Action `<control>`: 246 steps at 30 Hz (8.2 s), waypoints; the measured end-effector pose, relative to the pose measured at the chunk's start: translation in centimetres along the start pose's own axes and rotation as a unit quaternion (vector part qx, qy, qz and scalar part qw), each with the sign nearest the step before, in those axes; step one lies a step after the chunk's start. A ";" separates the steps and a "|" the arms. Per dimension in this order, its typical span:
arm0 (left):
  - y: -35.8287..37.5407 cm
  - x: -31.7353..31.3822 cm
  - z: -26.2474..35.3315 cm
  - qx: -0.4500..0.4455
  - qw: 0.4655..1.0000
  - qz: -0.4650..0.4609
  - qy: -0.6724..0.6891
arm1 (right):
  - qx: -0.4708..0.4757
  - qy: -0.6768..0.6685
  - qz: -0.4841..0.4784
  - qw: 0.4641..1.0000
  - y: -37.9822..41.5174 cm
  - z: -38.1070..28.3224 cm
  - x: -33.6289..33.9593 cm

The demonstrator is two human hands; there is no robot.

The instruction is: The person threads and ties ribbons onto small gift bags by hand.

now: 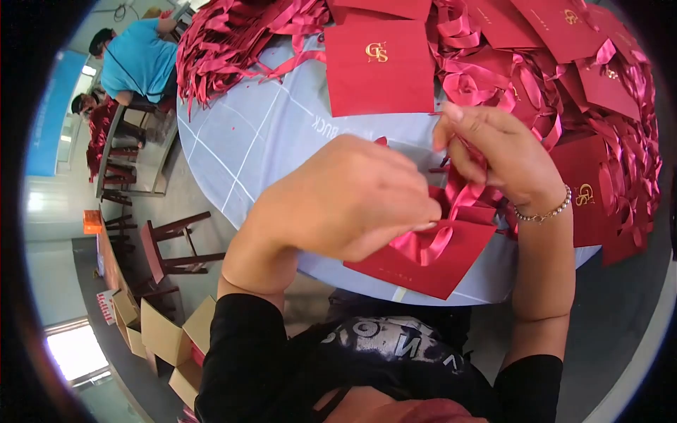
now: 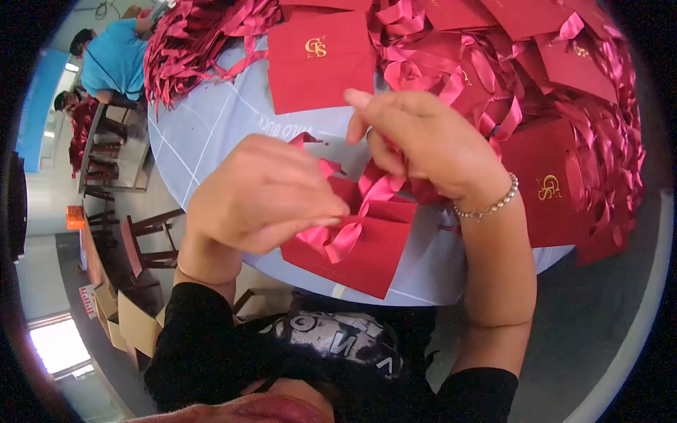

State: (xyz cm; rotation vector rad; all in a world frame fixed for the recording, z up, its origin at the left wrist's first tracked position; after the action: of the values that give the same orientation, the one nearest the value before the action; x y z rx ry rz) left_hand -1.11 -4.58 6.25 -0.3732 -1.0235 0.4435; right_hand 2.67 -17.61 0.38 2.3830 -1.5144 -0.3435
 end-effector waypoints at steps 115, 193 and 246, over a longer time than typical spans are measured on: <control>5.0 2.8 -12.9 0.334 0.889 0.183 -0.255 | 0.220 0.538 0.233 0.780 -0.2 0.1 0.7; 4.3 2.3 -10.5 0.268 0.959 0.079 -0.051 | 0.251 -0.009 0.193 0.948 1.5 -1.6 4.4; 3.7 1.5 -9.7 0.270 0.951 0.132 -0.073 | 0.244 0.328 0.271 0.872 -0.5 -0.2 -1.4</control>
State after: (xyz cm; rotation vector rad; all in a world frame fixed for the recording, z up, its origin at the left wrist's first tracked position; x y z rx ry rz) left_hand 7.39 -1.56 0.99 0.0193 -0.9513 0.9784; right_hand 2.62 -16.13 0.46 1.9006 -1.9279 0.9756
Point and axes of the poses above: each hand's wrist, its own y-axis away from the middle knuckle, its own x-axis out of the back of the hand, z = x × y, the point moved 8 cm from there along -y, towards the middle knuckle, and after that the axes turned 5 degrees about -x, right-handed, at the moved point
